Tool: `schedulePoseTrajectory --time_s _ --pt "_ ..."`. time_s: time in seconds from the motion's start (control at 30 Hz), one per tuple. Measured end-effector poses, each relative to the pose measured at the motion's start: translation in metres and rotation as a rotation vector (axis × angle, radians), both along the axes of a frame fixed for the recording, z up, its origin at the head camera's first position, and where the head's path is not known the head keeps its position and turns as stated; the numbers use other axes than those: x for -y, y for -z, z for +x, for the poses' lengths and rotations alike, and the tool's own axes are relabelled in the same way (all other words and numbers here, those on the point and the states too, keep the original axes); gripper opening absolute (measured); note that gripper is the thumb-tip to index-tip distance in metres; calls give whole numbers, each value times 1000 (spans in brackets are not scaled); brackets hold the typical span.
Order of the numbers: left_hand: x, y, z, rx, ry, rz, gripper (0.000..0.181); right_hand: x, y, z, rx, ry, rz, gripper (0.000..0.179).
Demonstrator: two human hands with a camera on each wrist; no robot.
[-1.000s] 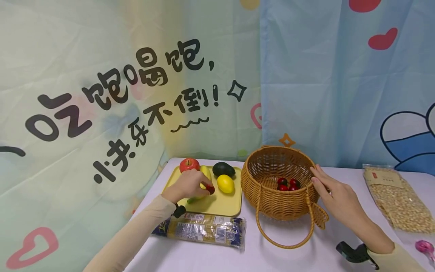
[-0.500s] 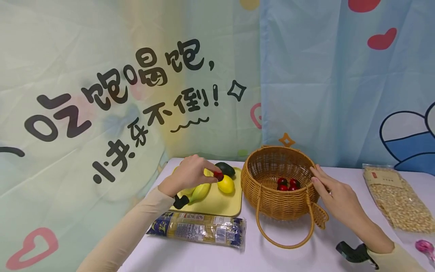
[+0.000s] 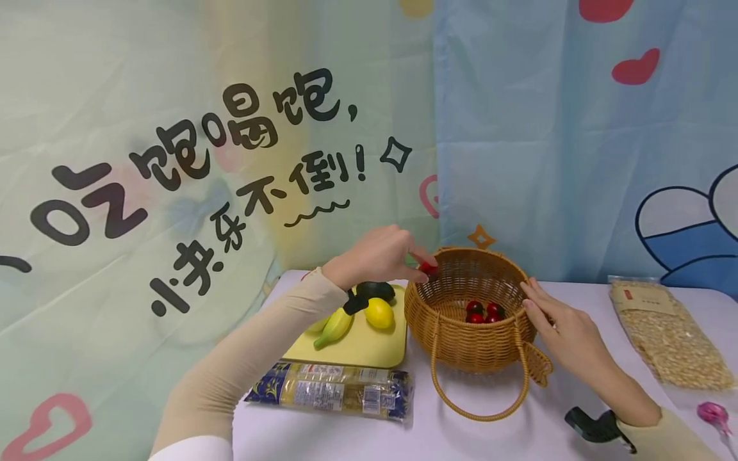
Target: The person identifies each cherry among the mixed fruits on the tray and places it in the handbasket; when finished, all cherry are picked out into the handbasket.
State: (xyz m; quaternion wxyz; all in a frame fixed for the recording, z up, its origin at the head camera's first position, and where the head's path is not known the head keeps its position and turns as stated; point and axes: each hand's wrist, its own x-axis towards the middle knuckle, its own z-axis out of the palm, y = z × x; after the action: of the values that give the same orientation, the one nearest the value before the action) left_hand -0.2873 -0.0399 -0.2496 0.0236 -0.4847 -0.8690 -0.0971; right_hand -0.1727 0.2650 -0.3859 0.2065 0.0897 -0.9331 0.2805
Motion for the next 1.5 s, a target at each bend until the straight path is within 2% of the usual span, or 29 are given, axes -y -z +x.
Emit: schedulePoseTrajectory --time_s 0.2,0.37,0.67,0.87,1.1,1.3,1.5 --pt "-31 0 -16 39 12 -51 30 3 0 -1 5 -1 4 50" --pt "-63 2 -27 51 13 -154 26 0 -1 0 9 2 16 50" --pt "-104 5 -44 129 -50 -297 21 0 -1 0 21 3 15 51" --pt "-129 21 -50 147 -40 -318 18 -2 -1 0 40 7 23 51" --pt "-141 39 -53 150 -103 -327 16 -3 -1 -2 17 0 9 50" --pt "-145 60 -55 144 -97 -350 20 -2 0 -2 5 -11 0 49" --pt "-141 74 -55 143 -82 -346 19 0 -1 -2 8 -6 0 49"
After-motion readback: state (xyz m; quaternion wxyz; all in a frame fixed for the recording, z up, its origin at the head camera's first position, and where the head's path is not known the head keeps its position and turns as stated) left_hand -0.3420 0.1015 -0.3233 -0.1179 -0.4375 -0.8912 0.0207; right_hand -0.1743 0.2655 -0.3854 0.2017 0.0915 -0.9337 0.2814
